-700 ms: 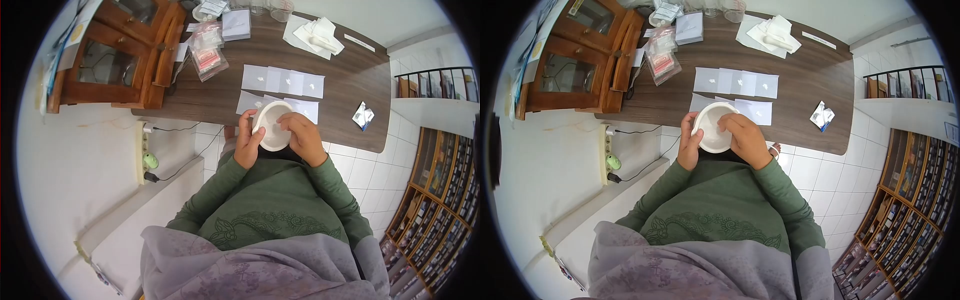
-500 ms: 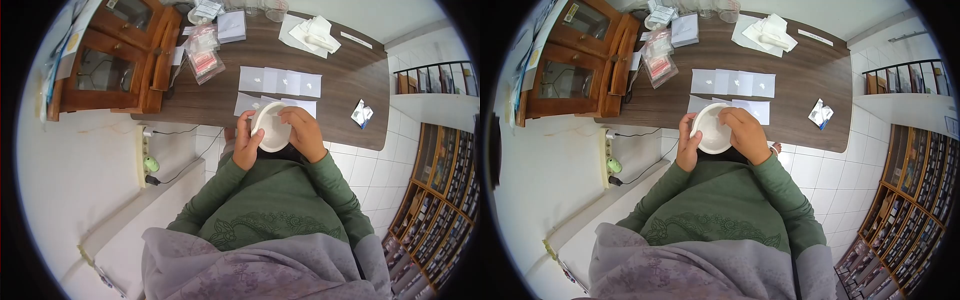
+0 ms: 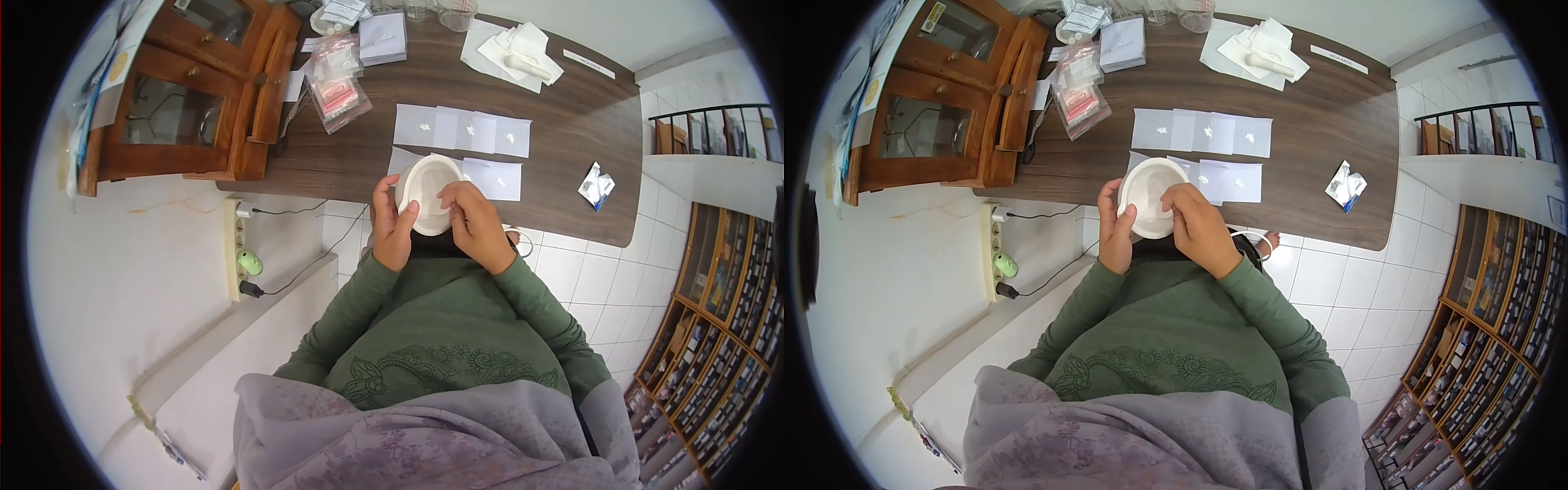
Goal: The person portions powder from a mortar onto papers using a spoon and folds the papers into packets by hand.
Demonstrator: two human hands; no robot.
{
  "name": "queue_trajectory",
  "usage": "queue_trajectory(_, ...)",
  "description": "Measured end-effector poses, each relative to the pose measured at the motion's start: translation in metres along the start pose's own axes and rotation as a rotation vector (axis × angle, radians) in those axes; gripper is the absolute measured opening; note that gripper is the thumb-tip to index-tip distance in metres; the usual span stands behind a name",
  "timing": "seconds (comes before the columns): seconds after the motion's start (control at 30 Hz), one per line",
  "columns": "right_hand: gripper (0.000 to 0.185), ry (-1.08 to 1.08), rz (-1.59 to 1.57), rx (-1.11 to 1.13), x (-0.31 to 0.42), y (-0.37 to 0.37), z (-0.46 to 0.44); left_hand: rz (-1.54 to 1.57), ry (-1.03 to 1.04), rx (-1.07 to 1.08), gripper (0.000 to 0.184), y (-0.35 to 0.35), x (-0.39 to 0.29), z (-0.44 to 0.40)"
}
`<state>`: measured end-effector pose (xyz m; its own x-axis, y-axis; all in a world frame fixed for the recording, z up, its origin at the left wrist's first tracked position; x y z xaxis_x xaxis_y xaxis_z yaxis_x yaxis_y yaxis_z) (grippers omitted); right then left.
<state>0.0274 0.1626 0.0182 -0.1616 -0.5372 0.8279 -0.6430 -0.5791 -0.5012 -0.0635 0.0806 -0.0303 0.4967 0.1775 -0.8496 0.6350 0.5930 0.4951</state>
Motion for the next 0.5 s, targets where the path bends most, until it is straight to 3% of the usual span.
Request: queue_trajectory(0.5, 0.015, 0.194, -0.232, 0.101, -0.026, 0.017, 0.005, -0.006, -0.012, -0.016, 0.042, -0.004, 0.003, -0.001)
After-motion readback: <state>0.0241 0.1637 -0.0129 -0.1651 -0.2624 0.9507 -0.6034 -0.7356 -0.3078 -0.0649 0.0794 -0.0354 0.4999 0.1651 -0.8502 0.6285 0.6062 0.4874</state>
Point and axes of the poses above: each hand's wrist, its own z-axis away from the middle knuckle, its own y-axis out of the palm, x = y × z, the point moved 10 cm from there along -z, towards the middle knuckle, and after that the axes turned 12 degrees about z, right-handed, at the moved point
